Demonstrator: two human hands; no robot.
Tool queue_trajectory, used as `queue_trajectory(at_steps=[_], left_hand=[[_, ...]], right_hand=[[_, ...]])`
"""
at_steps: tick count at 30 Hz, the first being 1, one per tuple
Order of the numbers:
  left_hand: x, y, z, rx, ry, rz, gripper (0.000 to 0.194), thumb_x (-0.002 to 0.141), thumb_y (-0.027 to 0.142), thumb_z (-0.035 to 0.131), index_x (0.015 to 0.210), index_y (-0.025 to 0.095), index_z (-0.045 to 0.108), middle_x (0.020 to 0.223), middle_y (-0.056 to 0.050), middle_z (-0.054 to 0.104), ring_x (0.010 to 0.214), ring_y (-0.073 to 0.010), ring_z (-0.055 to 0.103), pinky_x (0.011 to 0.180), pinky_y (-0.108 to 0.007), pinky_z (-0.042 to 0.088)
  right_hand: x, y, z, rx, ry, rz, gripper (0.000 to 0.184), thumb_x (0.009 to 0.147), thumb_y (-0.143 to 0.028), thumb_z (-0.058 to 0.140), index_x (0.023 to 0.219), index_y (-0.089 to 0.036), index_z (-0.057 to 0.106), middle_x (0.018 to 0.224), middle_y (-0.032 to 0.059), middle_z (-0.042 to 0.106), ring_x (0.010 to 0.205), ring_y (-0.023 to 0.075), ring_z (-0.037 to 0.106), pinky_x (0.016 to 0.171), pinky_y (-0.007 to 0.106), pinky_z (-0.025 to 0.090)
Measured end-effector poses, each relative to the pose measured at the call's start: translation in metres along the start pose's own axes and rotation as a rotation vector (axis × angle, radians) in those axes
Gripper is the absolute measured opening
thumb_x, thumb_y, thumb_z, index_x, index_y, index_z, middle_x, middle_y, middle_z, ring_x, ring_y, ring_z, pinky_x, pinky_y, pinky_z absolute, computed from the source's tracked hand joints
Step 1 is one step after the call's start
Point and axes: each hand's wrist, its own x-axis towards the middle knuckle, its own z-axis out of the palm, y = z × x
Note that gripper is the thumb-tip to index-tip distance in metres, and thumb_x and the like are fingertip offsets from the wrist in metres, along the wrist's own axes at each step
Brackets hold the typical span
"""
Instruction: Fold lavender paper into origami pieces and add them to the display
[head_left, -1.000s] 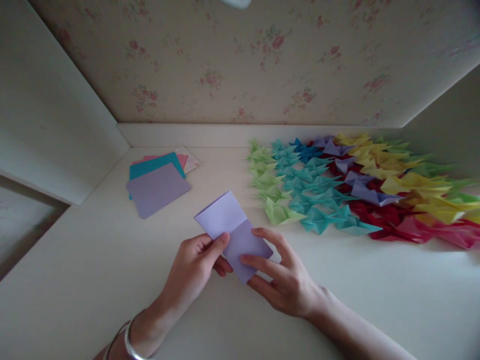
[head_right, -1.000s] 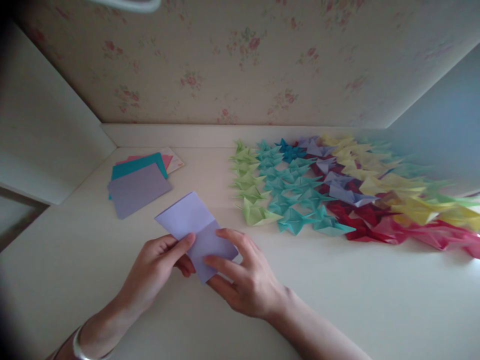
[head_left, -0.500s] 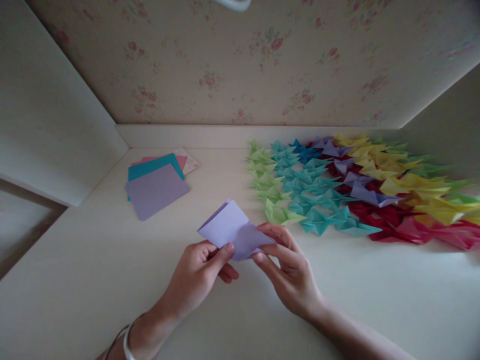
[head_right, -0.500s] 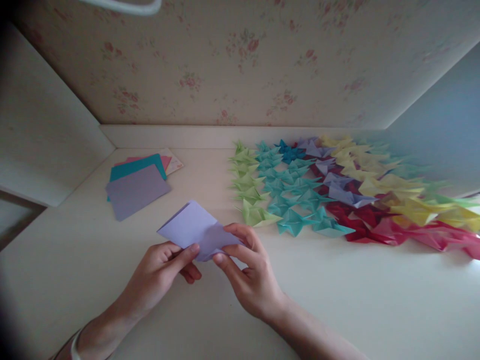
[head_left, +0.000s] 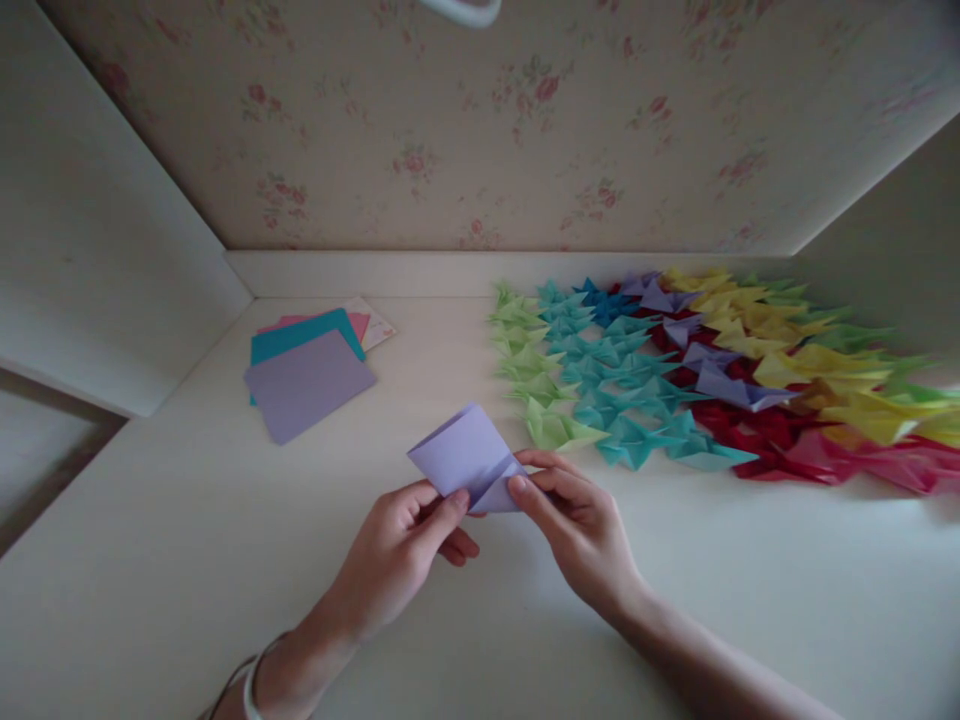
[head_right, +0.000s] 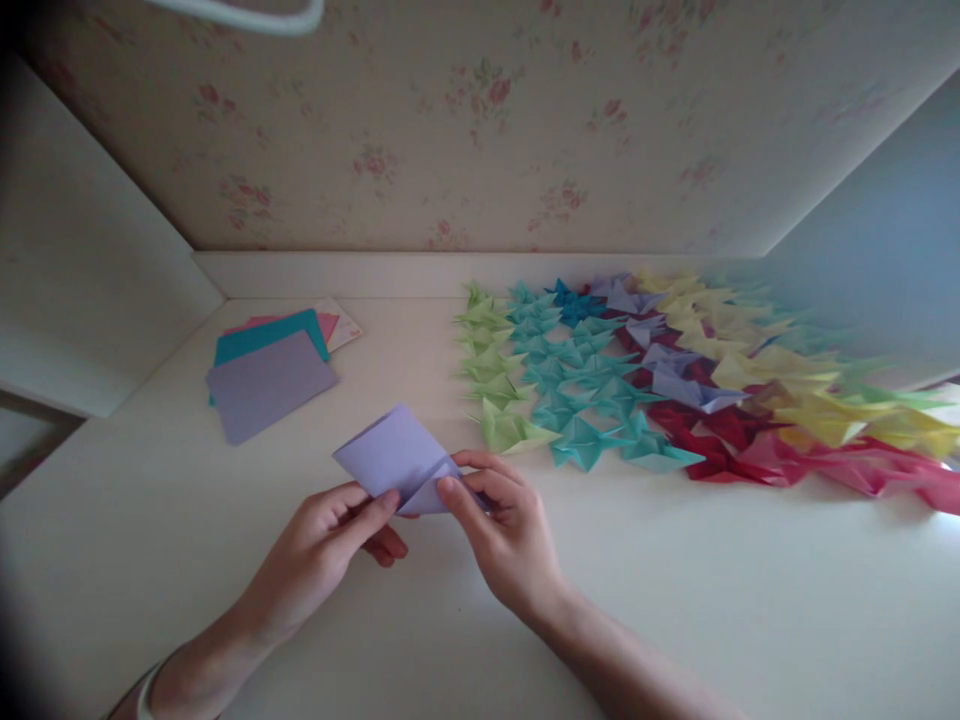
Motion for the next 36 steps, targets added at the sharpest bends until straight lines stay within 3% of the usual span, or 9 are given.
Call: queue_trajectory(at_steps=[2,6,15,22,29,36], left_hand=[[-0.0010,0.0002,0.0011,-0.003,0.019,0.051,0.027,0.092,0.042,0.061,0.089,0.016,0.066,0.069,-0.004,0.074,0.065,-0.0177,0.071,0.060,-0.025,0.057],[-0.0027,-0.0020,0.0018,0.022,0.034,0.124,0.027,0.087,0.040,0.067,0.101,0.017,0.061,0.086,-0.005,0.077,0.076,-0.0200,0.073,0.067,-0.028,0.059],[0.0013,-0.0068,-0.0019,0.141,0.054,0.083,0.027,0.085,0.042,0.068,0.079,0.016,0.071,0.074,-0.006,0.078,0.071,-0.0204,0.074,0.065,-0.025,0.057],[0.0002,-0.0051,0.0019,0.081,0.084,0.045,0.026,0.082,0.041,0.071,0.075,0.017,0.070,0.070,-0.006,0.078,0.069,-0.0203,0.075,0.062,-0.024,0.058],[-0.0015,-0.0033,0.0011,0.092,0.092,0.050,0.025,0.083,0.040,0.071,0.075,0.016,0.070,0.069,-0.006,0.078,0.067,-0.0194,0.075,0.061,-0.023,0.058],[0.0001,-0.0052,0.0028,0.126,-0.057,-0.039,0.032,0.085,0.044,0.067,0.081,0.013,0.076,0.074,-0.009,0.080,0.068,-0.0213,0.076,0.063,-0.026,0.060]], right_hand=[[-0.0007,-0.0001,0.0002,0.020,0.004,0.008,0.022,0.089,-0.032,0.067,0.072,-0.019,0.073,0.088,0.0059,0.072,0.079,0.0175,0.066,0.069,0.026,0.049],[-0.0025,0.0008,0.0004,0.055,-0.009,0.057,0.021,0.089,-0.033,0.067,0.074,-0.019,0.073,0.084,0.0049,0.074,0.075,0.0174,0.065,0.067,0.026,0.048],[-0.0061,0.0029,0.0018,0.117,-0.008,0.201,0.023,0.086,-0.039,0.069,0.077,-0.019,0.073,0.077,0.0049,0.074,0.068,0.0178,0.061,0.062,0.028,0.047],[-0.0049,-0.0001,0.0066,0.239,0.044,0.247,0.026,0.079,-0.040,0.076,0.073,-0.019,0.063,0.065,-0.0002,0.063,0.058,0.0124,0.053,0.053,0.023,0.040],[-0.0033,-0.0006,0.0069,0.314,0.037,0.282,0.033,0.077,-0.044,0.078,0.088,-0.020,0.058,0.060,-0.0023,0.063,0.054,0.0113,0.050,0.050,0.022,0.034],[-0.0055,-0.0009,0.0047,0.303,-0.016,0.298,0.029,0.080,-0.044,0.075,0.088,-0.020,0.059,0.063,-0.0014,0.063,0.057,0.0129,0.052,0.052,0.024,0.036]])
